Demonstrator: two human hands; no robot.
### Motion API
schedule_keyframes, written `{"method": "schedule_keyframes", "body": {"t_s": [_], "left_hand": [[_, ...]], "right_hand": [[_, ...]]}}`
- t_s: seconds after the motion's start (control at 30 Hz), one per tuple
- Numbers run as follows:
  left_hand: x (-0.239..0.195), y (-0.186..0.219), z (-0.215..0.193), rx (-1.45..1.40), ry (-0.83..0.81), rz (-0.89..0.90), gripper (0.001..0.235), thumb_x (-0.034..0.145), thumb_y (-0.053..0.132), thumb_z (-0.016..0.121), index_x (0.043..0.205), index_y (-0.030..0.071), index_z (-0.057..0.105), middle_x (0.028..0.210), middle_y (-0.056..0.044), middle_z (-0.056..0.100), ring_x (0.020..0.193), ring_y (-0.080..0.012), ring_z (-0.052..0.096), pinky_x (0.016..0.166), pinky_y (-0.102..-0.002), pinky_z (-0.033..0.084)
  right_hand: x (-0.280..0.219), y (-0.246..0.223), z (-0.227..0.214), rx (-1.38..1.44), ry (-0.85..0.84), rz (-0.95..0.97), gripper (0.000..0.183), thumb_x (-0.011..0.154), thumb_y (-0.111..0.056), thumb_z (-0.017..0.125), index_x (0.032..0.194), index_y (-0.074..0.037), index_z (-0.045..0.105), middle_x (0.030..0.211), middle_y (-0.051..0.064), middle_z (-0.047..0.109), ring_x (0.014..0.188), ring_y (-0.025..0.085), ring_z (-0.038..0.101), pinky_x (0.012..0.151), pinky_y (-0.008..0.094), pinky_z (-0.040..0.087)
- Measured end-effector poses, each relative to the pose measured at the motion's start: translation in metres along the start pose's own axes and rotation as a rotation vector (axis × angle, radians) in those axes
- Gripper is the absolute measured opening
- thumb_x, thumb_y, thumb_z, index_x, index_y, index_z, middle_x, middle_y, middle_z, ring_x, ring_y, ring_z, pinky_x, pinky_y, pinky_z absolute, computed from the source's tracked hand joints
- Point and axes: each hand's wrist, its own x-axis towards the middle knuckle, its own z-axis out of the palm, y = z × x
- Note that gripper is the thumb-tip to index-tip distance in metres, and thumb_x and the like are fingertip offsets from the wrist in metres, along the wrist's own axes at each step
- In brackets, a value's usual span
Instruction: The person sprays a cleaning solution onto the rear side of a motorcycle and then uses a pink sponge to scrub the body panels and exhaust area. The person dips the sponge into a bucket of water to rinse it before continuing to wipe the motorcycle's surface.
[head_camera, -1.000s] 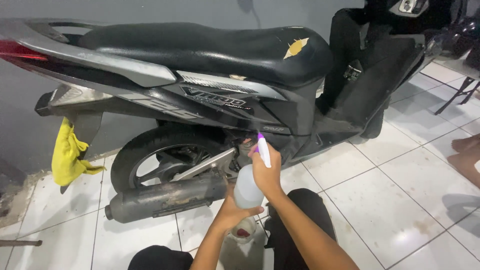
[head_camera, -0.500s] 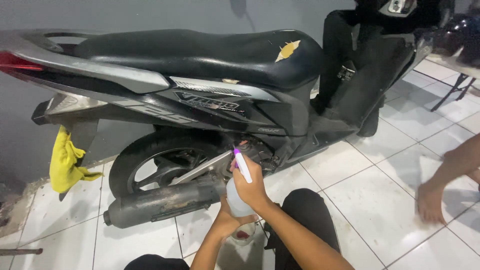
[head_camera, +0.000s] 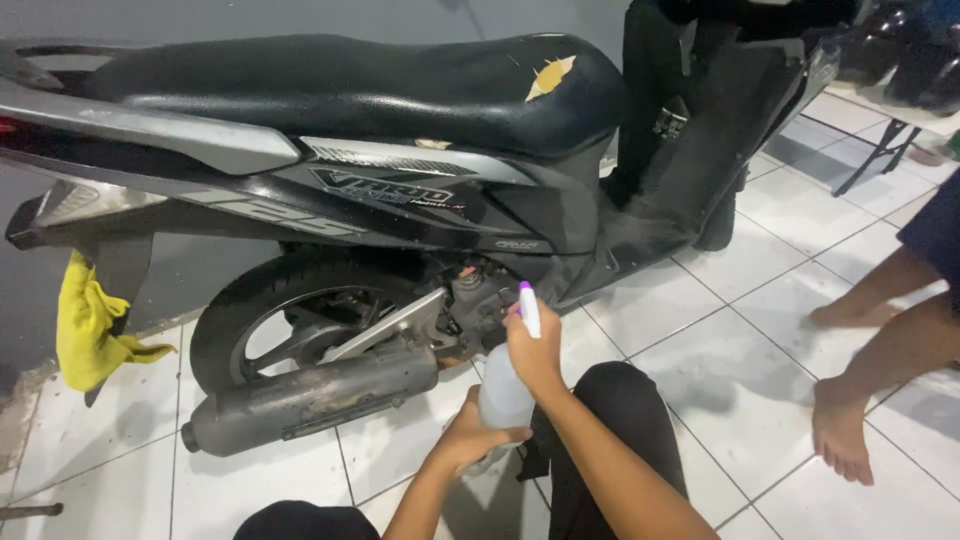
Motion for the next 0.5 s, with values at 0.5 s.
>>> {"method": "schedule_keyframes", "body": {"t_s": [0.5], "left_hand": [[0.021,-0.012,0.007,-0.218,0.143,0.143,0.116,0.064,0.031,0.090,0.156,0.025,0.020,0.150,-0.004,0.052,0.134,-0.0236,0.053,0.101,-0.039,0.051]], "right_hand": [[-0.012,-0.023,0.010,-0.086,-0.142,-0.271,0.017,0.077,-0.006,0.051,0.082,-0.011,0.067,0.081,0.001,0.072,0.077,0.017,0.064,0.073,0.033,0.049]]}}
